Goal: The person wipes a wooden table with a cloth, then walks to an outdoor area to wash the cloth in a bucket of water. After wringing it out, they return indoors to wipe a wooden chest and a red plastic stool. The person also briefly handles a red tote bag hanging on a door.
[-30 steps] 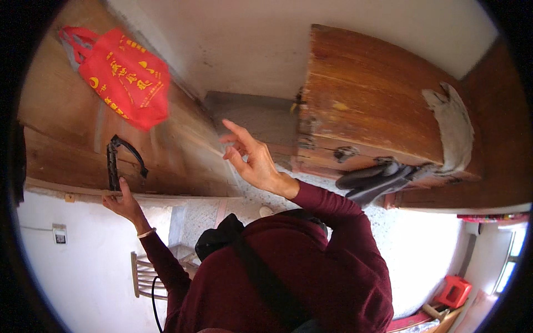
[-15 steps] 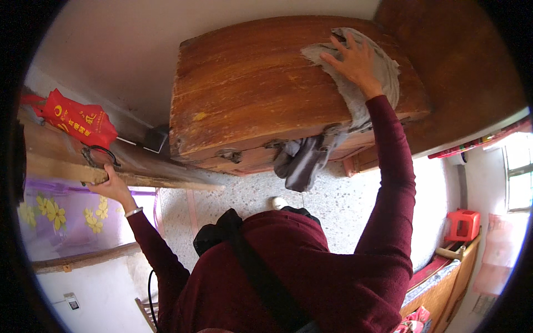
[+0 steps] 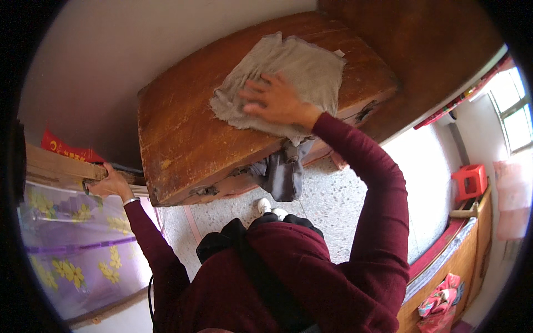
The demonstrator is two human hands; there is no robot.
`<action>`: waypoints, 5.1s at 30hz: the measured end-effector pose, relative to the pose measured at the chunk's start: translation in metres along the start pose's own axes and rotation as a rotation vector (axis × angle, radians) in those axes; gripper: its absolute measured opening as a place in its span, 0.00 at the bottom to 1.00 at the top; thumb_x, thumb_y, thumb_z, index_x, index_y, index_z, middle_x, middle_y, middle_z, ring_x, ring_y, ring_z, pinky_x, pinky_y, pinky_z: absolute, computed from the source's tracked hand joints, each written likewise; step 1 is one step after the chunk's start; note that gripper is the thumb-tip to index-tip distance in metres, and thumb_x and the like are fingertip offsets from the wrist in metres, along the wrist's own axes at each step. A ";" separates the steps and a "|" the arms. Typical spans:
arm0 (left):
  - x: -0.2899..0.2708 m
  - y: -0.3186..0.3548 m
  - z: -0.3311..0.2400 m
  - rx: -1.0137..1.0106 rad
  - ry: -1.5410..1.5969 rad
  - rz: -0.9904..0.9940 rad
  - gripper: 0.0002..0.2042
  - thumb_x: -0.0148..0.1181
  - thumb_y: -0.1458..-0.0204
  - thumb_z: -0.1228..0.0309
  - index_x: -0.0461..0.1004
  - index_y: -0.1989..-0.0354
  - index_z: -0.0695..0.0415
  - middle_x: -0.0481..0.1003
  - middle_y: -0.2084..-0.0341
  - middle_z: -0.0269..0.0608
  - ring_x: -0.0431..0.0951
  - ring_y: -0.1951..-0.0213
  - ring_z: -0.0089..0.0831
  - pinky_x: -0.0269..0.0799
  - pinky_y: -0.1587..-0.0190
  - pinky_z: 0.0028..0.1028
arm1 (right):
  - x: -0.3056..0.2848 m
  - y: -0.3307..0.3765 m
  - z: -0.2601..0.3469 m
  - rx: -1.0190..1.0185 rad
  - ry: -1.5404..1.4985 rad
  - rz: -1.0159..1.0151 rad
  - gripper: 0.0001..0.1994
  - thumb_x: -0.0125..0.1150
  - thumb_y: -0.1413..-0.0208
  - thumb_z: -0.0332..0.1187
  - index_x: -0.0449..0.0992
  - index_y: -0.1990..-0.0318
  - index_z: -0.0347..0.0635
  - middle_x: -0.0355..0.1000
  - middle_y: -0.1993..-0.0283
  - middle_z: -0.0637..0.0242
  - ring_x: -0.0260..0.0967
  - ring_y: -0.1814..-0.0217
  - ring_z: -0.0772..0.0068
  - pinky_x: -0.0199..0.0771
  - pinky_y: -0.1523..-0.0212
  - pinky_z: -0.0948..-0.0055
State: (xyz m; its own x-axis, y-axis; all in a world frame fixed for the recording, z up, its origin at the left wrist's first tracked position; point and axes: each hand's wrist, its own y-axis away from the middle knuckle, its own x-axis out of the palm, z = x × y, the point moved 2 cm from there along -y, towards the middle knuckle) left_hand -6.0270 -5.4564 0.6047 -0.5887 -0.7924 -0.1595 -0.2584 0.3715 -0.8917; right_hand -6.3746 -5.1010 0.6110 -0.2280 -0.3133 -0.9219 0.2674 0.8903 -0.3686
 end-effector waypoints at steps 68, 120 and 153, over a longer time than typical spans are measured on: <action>-0.050 0.084 -0.033 -0.532 1.171 1.038 0.36 0.25 0.43 0.40 0.53 0.36 0.55 0.56 0.39 0.52 0.53 0.37 0.38 0.40 0.36 0.36 | 0.014 -0.026 0.278 -0.340 -0.106 0.155 0.24 0.44 0.42 0.45 0.59 0.39 0.50 0.51 0.33 0.62 0.43 0.30 0.56 0.33 0.33 0.48; -0.538 0.450 -0.593 1.261 1.815 2.385 0.15 0.64 0.54 0.68 0.75 0.58 0.60 0.77 0.68 0.44 0.77 0.65 0.27 0.72 0.61 0.26 | -0.076 0.699 0.031 1.569 -0.873 -0.691 0.16 0.68 0.56 0.37 0.75 0.62 0.39 0.67 0.62 0.65 0.65 0.65 0.74 0.67 0.67 0.74; -0.833 0.795 -1.176 1.587 1.736 2.553 0.22 0.62 0.51 0.58 0.71 0.49 0.54 0.72 0.57 0.47 0.74 0.56 0.35 0.73 0.56 0.32 | -0.257 1.121 -0.416 1.554 -0.963 -1.555 0.09 0.58 0.44 0.33 0.74 0.60 0.37 0.72 0.68 0.74 0.66 0.66 0.85 0.68 0.66 0.82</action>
State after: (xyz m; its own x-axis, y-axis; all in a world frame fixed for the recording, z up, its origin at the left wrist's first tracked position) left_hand -6.6430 -3.9323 0.5270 0.8894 0.1095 -0.4439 0.1517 -0.9866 0.0604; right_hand -6.4052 -3.8845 0.4845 -0.6644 -0.6372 0.3907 0.7129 -0.6972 0.0753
